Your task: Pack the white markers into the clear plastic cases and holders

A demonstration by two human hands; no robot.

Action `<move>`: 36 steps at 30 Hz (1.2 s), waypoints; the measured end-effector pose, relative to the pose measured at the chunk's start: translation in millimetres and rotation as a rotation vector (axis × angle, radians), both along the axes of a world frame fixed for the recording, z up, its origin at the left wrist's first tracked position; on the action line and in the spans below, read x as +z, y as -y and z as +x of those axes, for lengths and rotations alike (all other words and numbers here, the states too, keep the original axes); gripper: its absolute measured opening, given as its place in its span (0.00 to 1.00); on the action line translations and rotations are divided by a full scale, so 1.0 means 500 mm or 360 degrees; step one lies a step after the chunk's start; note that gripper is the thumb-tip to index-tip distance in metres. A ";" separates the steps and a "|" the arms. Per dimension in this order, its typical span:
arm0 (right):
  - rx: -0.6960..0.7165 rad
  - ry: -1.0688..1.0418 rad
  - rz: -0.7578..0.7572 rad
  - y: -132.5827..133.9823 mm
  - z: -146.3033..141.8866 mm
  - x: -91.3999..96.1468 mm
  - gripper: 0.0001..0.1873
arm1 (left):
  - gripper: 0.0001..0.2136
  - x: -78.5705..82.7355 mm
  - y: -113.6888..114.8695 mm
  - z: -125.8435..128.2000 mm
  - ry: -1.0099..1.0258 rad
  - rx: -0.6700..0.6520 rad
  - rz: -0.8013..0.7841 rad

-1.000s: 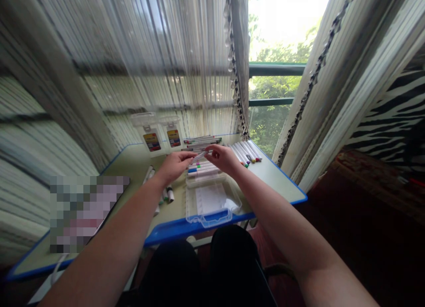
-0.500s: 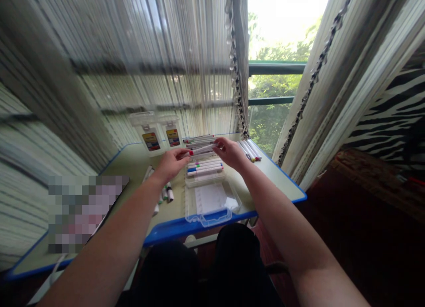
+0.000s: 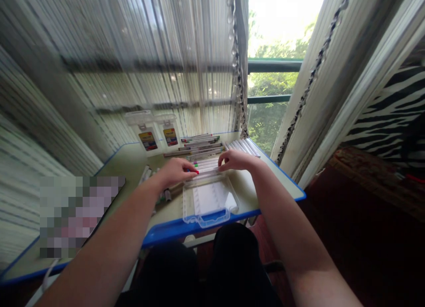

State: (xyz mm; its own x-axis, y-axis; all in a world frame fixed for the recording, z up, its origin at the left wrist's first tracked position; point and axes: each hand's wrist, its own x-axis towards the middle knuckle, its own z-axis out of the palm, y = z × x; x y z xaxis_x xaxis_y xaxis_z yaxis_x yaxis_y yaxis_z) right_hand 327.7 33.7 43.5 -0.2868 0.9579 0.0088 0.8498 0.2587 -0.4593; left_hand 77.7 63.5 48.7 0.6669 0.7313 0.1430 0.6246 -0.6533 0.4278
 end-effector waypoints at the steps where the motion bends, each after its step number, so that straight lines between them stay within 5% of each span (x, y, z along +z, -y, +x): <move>1: 0.0001 0.0005 -0.0024 0.001 -0.001 0.000 0.15 | 0.10 0.001 0.000 0.000 -0.0012 0.0003 0.0047; 36: -0.0020 -0.0095 -0.0023 -0.004 -0.009 -0.012 0.08 | 0.10 -0.002 -0.005 -0.002 -0.0218 0.0042 0.0110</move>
